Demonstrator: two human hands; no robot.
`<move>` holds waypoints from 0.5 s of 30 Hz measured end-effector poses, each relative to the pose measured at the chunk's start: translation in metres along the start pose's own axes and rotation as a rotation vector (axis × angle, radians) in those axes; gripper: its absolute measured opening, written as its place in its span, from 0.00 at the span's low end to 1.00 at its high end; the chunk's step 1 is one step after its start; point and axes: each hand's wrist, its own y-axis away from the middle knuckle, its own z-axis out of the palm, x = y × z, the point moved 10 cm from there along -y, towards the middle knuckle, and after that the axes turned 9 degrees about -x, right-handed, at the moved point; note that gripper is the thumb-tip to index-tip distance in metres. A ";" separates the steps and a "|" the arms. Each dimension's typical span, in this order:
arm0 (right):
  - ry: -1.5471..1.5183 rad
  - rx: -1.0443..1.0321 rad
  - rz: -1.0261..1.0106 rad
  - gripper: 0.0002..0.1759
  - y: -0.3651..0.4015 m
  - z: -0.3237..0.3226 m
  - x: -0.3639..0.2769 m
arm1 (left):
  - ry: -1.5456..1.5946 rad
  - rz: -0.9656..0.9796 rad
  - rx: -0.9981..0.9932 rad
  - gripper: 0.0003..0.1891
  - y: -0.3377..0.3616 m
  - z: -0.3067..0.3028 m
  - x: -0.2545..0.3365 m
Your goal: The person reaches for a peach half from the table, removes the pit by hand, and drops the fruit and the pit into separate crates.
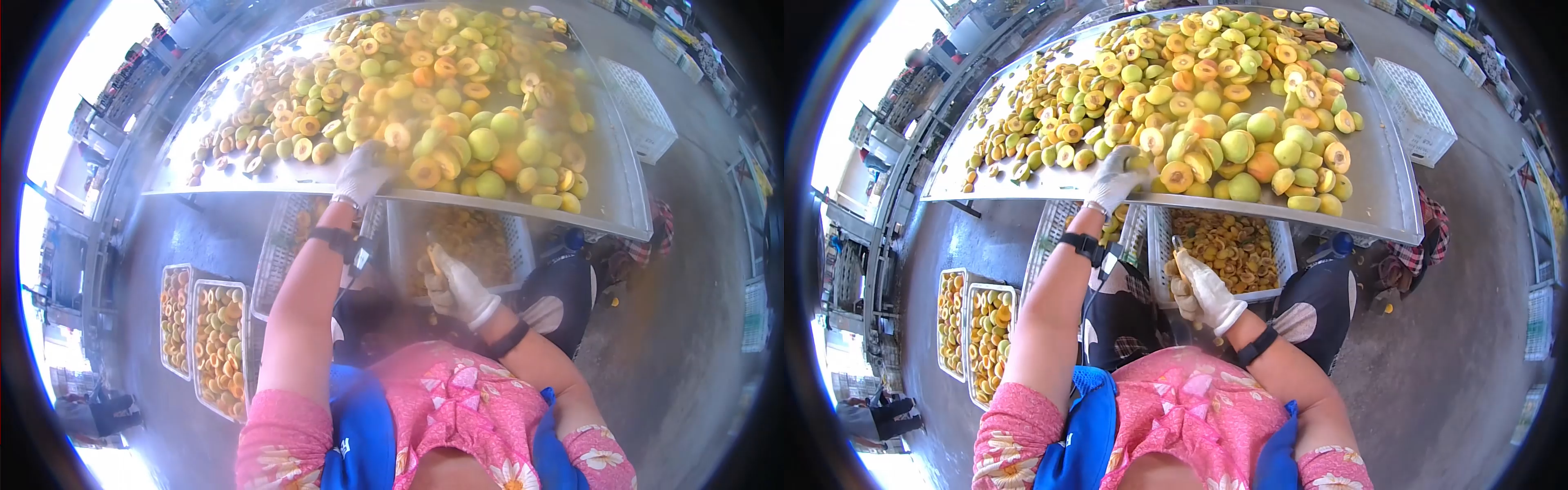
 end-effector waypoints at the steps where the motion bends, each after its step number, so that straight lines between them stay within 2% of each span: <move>1: 0.002 -0.003 0.001 0.22 -0.001 0.000 0.002 | 0.430 0.014 0.150 0.22 0.006 -0.007 -0.024; 2: 0.111 0.029 -0.047 0.21 -0.001 -0.005 -0.002 | 0.431 0.010 0.155 0.22 0.014 -0.007 -0.028; 4: 0.228 0.059 -0.088 0.20 -0.006 -0.009 -0.002 | 1.034 0.056 0.257 0.17 0.031 -0.001 -0.043; 5: 0.349 0.068 -0.171 0.19 -0.007 -0.005 -0.011 | 1.202 0.077 0.287 0.18 0.040 0.007 -0.042; 6: 0.469 0.077 -0.254 0.19 -0.007 -0.001 -0.020 | 1.207 0.078 0.293 0.18 0.049 0.010 -0.041; 8: 0.527 0.093 -0.272 0.17 -0.003 0.007 -0.024 | 1.542 0.009 0.203 0.20 0.064 0.036 -0.040; 10: 0.640 0.133 -0.306 0.15 0.000 0.017 -0.031 | 1.525 0.008 0.214 0.23 0.084 0.043 -0.028; 12: 0.707 0.178 -0.238 0.14 0.001 0.018 -0.034 | 1.463 -0.080 0.250 0.25 0.101 0.054 -0.028; 14: 1.381 0.320 -0.634 0.20 0.013 0.047 -0.063 | 1.491 -0.042 0.214 0.26 0.101 0.071 -0.035; 15: 1.399 0.323 -0.650 0.18 0.016 0.058 -0.066 | 1.448 -0.064 0.213 0.26 0.100 0.077 -0.040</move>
